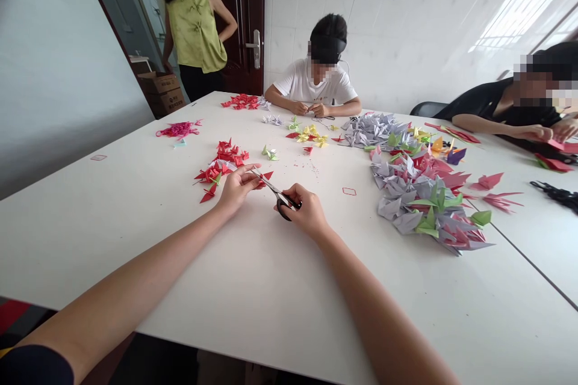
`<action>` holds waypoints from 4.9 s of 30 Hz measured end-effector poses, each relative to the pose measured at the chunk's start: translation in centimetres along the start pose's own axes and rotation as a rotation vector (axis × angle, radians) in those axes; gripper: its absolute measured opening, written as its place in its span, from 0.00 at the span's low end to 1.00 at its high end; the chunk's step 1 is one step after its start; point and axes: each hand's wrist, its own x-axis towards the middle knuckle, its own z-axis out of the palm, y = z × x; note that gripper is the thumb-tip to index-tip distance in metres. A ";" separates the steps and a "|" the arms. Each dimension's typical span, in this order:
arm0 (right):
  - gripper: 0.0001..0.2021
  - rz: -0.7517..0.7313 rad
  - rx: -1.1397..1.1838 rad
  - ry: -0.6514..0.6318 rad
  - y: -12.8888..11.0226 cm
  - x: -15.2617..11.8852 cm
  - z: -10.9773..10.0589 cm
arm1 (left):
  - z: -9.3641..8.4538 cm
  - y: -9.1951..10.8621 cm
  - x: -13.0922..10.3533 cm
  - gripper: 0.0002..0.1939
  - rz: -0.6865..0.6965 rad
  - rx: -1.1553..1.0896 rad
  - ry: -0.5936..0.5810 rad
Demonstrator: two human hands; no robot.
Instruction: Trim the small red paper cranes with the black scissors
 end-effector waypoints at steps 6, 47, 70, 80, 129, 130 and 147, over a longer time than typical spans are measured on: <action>0.13 0.010 -0.019 -0.009 -0.2 0.0 -0.1 | 0.1 0.1 -0.2 0.31 -0.006 0.005 0.000; 0.16 0.000 -0.077 -0.007 0.6 0.3 -0.1 | 0.2 0.2 -0.2 0.31 -0.030 0.011 0.026; 0.15 0.056 -0.072 0.255 3.9 3.5 -1.3 | 1.3 -2.2 4.4 0.12 -0.007 0.104 0.068; 0.13 0.003 -0.096 0.154 5.0 5.0 -3.6 | 0.0 -2.6 5.6 0.09 0.002 0.008 0.158; 0.15 0.072 0.081 -0.002 6.1 5.1 -3.6 | -0.1 -1.7 5.3 0.13 -0.055 0.055 0.109; 0.15 0.067 0.082 0.005 6.1 5.1 -3.6 | -0.1 -1.7 5.4 0.13 -0.053 0.048 0.107; 0.15 0.077 0.105 -0.001 5.8 4.9 -3.6 | 0.0 -2.1 5.6 0.08 -0.066 -0.007 0.147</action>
